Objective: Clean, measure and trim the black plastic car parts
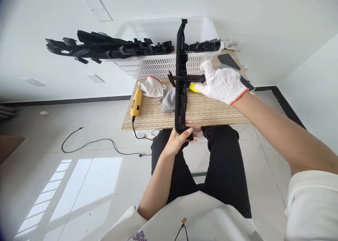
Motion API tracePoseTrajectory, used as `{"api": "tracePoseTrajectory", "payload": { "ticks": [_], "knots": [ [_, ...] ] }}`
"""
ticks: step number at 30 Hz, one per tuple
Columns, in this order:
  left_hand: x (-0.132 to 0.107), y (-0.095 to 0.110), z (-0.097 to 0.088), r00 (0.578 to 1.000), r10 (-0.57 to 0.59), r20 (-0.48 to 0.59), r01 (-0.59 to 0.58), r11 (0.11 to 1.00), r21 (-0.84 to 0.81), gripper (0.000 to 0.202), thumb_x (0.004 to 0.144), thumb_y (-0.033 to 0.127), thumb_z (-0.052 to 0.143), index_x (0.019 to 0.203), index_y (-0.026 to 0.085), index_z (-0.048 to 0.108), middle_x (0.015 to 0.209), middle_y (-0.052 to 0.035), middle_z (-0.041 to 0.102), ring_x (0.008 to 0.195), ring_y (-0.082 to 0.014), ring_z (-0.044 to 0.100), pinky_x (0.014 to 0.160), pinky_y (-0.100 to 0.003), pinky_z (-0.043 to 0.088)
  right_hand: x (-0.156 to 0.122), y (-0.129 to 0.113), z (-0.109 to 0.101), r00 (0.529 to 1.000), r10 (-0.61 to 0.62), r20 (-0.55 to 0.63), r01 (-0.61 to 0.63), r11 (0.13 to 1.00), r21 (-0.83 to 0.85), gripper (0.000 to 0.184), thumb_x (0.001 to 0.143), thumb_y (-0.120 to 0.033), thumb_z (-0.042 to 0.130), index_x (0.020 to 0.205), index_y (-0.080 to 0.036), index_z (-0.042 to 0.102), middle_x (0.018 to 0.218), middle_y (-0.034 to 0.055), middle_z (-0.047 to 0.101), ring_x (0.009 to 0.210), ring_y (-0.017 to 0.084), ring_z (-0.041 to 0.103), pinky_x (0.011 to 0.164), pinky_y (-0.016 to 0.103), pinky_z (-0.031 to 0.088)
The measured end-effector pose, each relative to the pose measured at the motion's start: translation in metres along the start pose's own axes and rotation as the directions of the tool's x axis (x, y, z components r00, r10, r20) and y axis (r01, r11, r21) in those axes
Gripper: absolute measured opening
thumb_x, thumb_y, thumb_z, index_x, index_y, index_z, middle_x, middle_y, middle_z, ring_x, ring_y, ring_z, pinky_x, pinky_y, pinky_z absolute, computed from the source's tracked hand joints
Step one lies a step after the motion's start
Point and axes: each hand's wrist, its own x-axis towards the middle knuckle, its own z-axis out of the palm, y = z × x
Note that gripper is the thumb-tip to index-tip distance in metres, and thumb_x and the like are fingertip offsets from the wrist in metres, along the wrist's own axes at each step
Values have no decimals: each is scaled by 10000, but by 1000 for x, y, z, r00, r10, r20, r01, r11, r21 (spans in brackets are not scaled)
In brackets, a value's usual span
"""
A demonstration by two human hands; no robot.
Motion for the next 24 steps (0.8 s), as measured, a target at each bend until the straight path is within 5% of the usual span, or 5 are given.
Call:
{"api": "tracePoseTrajectory", "payload": {
  "ticks": [8,13,24],
  "knots": [
    [-1,1,1,1000,-8,0,8,1000,-3,554,836,489,780,1224,162,556,1225,-186,735,997,-319,775,678,-300,631,15,10,-3,998,69,-8,-68,995,72,582,984,-444,359,1436,-80,408,907,214,704,817,330,683,702,381,368],
    [-1,1,2,1000,-14,-9,14,1000,-5,567,818,495,794,1216,166,559,1211,-179,741,984,-325,777,702,-339,642,38,14,-6,999,-13,33,9,995,100,584,971,-389,424,1463,-83,352,1001,268,710,900,364,679,740,413,364],
    [-1,0,-1,1000,6,-14,-6,1000,-4,540,827,487,788,1199,170,559,1196,-175,743,980,-320,778,687,-317,629,50,12,7,998,-45,51,39,994,102,662,1047,-507,355,1528,-60,275,989,263,700,900,342,688,734,394,355]
  ]
}}
